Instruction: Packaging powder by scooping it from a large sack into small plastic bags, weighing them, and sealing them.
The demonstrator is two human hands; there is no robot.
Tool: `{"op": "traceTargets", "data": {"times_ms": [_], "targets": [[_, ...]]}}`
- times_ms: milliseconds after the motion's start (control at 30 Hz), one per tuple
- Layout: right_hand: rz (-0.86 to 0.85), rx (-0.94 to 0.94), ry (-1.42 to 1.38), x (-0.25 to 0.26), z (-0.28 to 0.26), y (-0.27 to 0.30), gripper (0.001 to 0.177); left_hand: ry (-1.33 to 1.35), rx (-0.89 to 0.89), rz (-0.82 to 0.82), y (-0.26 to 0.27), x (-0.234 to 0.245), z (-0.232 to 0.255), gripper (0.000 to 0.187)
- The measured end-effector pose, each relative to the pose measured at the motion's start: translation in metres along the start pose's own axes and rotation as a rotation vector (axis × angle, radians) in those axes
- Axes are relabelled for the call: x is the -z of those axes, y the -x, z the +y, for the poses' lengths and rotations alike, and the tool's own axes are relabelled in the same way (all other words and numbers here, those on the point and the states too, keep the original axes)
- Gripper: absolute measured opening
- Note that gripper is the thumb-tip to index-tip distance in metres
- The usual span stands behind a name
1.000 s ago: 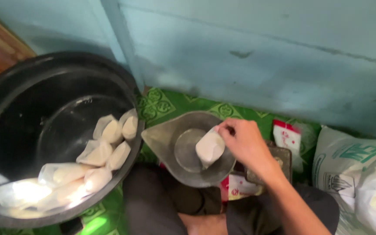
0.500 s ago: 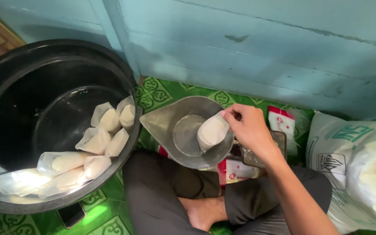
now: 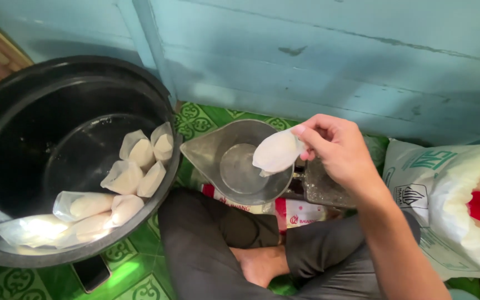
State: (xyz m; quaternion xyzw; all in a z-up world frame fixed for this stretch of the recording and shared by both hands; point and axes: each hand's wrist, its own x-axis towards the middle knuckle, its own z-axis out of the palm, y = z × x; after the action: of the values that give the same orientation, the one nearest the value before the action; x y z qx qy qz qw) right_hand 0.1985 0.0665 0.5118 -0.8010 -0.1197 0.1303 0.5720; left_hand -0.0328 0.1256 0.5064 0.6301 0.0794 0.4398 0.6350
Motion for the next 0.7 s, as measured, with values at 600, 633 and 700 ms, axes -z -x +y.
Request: {"op": "traceTargets", "data": {"times_ms": [600, 633, 700], "targets": [[0.080, 0.110, -0.359, 0.026, -0.016, 0.116, 0.015, -0.210, -0.153, -0.073, -0.048, -0.019, -0.031, 0.015], [0.085, 0.112, -0.362, 0.028, -0.015, 0.121, 0.015, -0.209, -0.156, -0.078, -0.045, -0.019, -0.030, 0.015], [0.080, 0.129, -0.348, 0.032, -0.012, 0.130, 0.011, -0.128, -0.134, -0.076, -0.040, -0.019, -0.029, 0.014]]}}
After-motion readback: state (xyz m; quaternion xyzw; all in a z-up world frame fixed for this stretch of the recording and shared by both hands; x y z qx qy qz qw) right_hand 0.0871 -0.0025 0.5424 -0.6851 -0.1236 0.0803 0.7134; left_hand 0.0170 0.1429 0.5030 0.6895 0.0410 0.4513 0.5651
